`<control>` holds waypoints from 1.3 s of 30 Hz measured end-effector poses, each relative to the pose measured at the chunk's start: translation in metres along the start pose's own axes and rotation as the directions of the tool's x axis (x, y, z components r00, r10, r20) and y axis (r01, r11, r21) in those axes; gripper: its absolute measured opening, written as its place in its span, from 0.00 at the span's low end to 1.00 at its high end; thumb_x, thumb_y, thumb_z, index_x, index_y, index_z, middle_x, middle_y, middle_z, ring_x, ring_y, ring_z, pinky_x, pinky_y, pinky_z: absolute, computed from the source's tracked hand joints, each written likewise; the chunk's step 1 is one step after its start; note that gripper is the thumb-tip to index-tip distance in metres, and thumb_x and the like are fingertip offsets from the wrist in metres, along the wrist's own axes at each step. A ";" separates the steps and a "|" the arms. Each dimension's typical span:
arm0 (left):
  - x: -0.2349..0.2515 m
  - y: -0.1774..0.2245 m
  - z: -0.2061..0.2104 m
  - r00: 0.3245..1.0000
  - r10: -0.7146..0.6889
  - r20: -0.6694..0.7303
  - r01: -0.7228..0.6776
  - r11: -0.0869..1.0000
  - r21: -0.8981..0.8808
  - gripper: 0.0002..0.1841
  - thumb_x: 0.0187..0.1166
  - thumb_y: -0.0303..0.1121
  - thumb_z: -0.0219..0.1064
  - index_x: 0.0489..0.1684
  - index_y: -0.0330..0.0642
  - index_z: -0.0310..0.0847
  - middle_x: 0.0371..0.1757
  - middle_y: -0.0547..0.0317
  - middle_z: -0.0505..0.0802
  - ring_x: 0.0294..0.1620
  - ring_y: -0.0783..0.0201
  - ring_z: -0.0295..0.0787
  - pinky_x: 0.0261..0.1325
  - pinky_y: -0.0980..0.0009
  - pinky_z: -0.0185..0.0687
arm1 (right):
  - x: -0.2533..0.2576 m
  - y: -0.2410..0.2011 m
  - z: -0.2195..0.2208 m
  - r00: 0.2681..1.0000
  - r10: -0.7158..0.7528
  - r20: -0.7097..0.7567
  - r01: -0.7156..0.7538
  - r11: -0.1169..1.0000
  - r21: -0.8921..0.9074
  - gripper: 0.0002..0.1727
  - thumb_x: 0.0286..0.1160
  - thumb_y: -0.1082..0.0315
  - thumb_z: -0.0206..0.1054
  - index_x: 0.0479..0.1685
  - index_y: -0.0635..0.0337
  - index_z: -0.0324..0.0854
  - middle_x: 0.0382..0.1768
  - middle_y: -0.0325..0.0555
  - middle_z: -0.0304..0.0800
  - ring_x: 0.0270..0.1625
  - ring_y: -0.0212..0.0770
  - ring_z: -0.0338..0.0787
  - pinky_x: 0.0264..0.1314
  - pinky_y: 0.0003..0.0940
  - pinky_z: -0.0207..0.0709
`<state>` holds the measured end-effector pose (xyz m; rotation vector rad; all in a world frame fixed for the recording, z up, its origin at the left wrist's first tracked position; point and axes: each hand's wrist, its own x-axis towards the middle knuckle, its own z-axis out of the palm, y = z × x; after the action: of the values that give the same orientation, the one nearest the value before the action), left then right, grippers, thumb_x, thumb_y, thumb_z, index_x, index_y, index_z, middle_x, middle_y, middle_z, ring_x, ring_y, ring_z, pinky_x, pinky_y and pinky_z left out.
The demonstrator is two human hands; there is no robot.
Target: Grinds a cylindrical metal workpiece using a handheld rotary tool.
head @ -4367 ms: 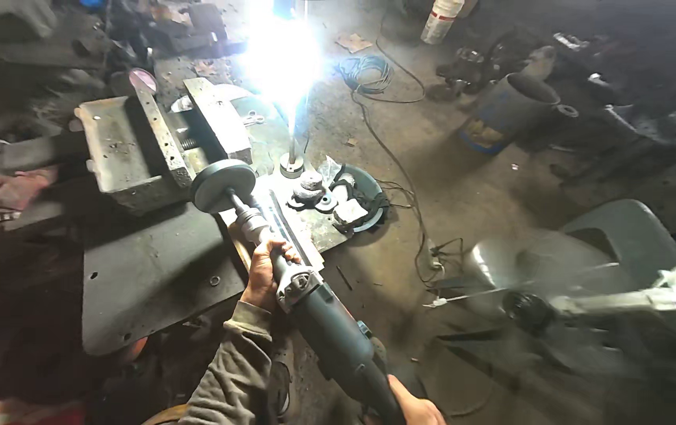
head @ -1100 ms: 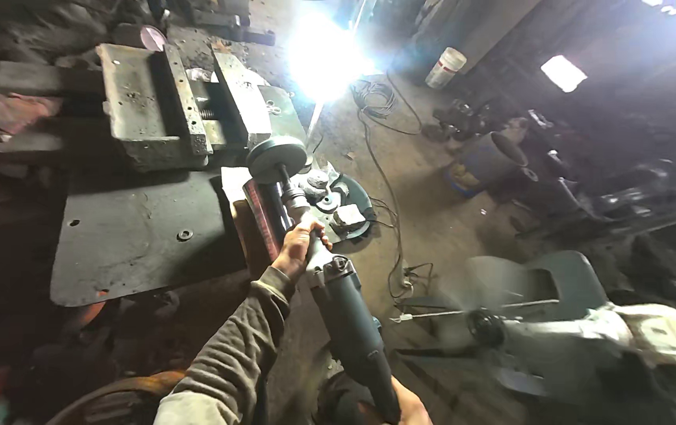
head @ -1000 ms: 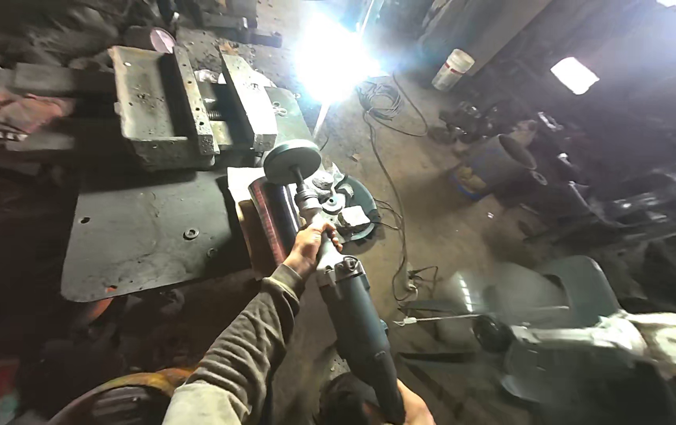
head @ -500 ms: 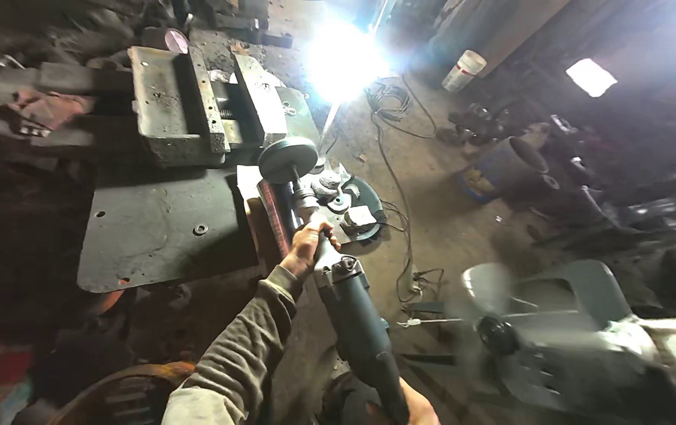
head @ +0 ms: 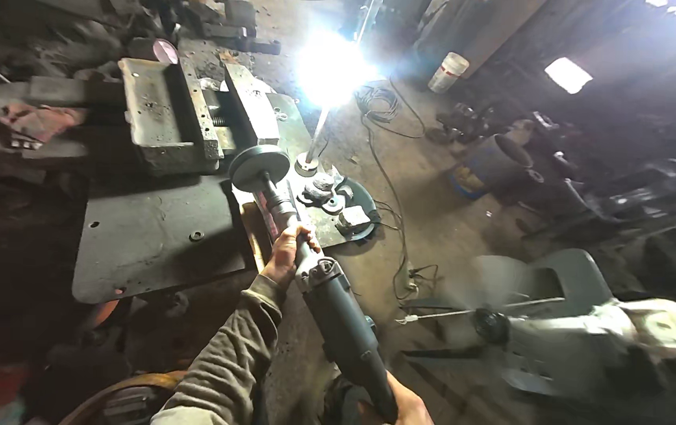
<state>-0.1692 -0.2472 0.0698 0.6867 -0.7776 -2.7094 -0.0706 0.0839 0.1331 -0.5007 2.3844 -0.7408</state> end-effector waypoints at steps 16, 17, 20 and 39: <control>0.044 -0.044 0.045 0.986 -0.126 -0.105 0.135 0.987 0.083 0.07 0.83 0.31 0.62 0.36 0.37 0.76 0.22 0.53 0.84 0.19 0.58 0.85 0.27 0.62 0.89 | 0.007 0.031 -0.012 0.997 0.071 -0.039 -0.060 0.971 0.231 0.24 0.65 0.57 0.82 0.57 0.62 0.86 0.40 0.45 0.96 0.39 0.38 0.95 0.52 0.45 0.91; 0.043 -0.043 0.043 0.988 -0.123 -0.096 0.132 0.987 0.088 0.08 0.83 0.31 0.62 0.36 0.37 0.76 0.22 0.53 0.84 0.19 0.58 0.85 0.27 0.62 0.89 | 0.007 0.032 -0.012 0.997 0.062 -0.038 -0.051 0.970 0.238 0.25 0.66 0.57 0.82 0.58 0.62 0.86 0.40 0.45 0.96 0.39 0.38 0.95 0.52 0.45 0.91; 0.036 -0.035 0.035 0.992 -0.110 -0.061 0.115 0.989 0.098 0.09 0.84 0.34 0.60 0.34 0.39 0.77 0.22 0.54 0.84 0.21 0.59 0.85 0.30 0.62 0.88 | 0.004 0.027 -0.010 0.998 0.053 -0.043 -0.044 0.981 0.191 0.25 0.66 0.57 0.82 0.58 0.61 0.87 0.43 0.44 0.97 0.46 0.36 0.95 0.58 0.44 0.90; 0.001 -0.014 0.006 1.000 0.025 0.011 -0.025 1.000 0.004 0.13 0.87 0.32 0.50 0.28 0.43 0.73 0.19 0.59 0.80 0.19 0.61 0.81 0.30 0.64 0.87 | -0.003 0.017 -0.003 0.999 0.048 0.013 -0.048 0.999 0.018 0.30 0.68 0.51 0.79 0.66 0.60 0.84 0.45 0.48 0.97 0.50 0.44 0.96 0.60 0.54 0.87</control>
<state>-0.1744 -0.2327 0.0666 0.6597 -0.7895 -2.6920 -0.0733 0.0994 0.1257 -0.4383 2.3676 -0.7353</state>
